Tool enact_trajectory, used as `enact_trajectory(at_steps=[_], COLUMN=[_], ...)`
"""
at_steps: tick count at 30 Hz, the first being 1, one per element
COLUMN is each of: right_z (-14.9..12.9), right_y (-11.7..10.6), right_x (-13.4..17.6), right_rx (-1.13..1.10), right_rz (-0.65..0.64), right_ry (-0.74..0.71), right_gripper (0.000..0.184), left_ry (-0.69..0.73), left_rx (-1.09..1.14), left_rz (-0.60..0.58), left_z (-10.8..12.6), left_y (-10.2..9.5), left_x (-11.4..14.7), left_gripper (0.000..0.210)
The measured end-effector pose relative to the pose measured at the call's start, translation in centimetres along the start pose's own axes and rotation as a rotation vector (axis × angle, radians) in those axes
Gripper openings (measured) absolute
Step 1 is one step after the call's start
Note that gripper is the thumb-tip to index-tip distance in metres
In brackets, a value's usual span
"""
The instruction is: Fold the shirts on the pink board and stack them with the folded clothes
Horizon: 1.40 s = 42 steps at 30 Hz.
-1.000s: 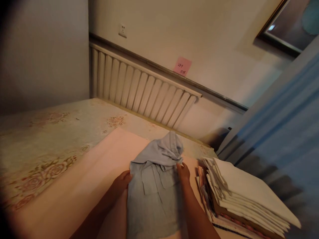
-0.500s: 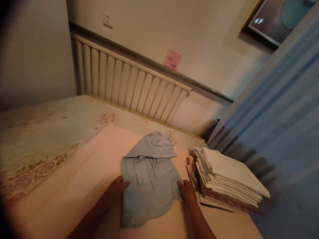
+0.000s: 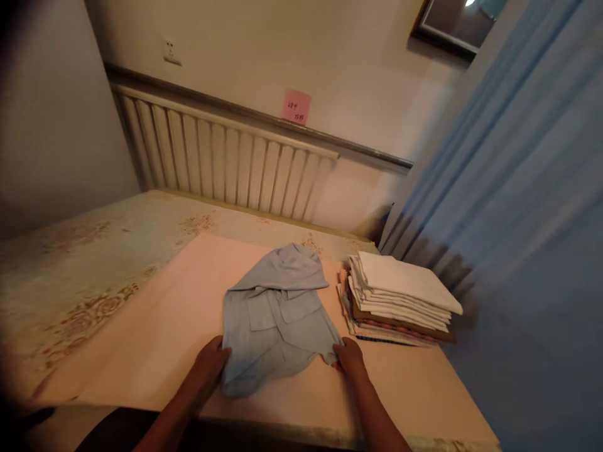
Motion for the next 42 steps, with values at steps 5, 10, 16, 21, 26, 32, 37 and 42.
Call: enact_trajectory(at_steps=[5, 10, 16, 21, 26, 32, 37, 42], right_z=[1.5, 2.4, 3.6, 4.6, 2.5, 0.0, 0.5, 0.8], right_y=[-0.9, -1.5, -1.8, -3.2, -4.5, -2.0, -0.9, -0.7], right_x=[3.1, 6.2, 9.0, 9.1, 7.0, 2.5, 0.8, 0.6], right_rx=[-0.130, -0.232, -0.256, 0.015, 0.258, 0.568, 0.601, 0.680], right_rz=[-0.011, -0.033, -0.114, -0.014, 0.267, 0.240, 0.256, 0.302], right_ry=[0.033, 0.050, 0.015, -0.143, -0.352, -0.568, -0.594, -0.640], right_gripper=[0.007, 0.009, 0.012, 0.012, 0.022, 0.022, 0.019, 0.018], left_ry=[-0.011, -0.021, -0.035, -0.023, 0.249, 0.530, 0.634, 0.774], left_rx=[-0.059, -0.078, -0.009, -0.187, -0.359, -0.391, -0.489, -0.663], left_rz=[0.009, 0.024, 0.012, 0.070, 0.318, 0.204, 0.108, 0.223], left_z=[-1.0, -1.8, -3.6, -4.8, -2.1, 4.8, 10.3, 15.4], left_y=[-0.9, -1.8, -2.0, -2.6, -3.1, 1.0, 6.1, 12.0], left_x=[1.8, 3.9, 5.2, 5.7, 6.5, 7.5, 7.4, 5.1], left_gripper=[0.017, 0.015, 0.016, 0.021, 0.038, 0.036, 0.033, 0.041])
Point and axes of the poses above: each hand's wrist, its own x-axis away from the middle knuckle, its own y-axis out of the palm, z = x × y, the point moved 3 cm from there along -x, towards the middle knuckle, and after that the axes turned 12 degrees about -y, right-handed, at the moved point
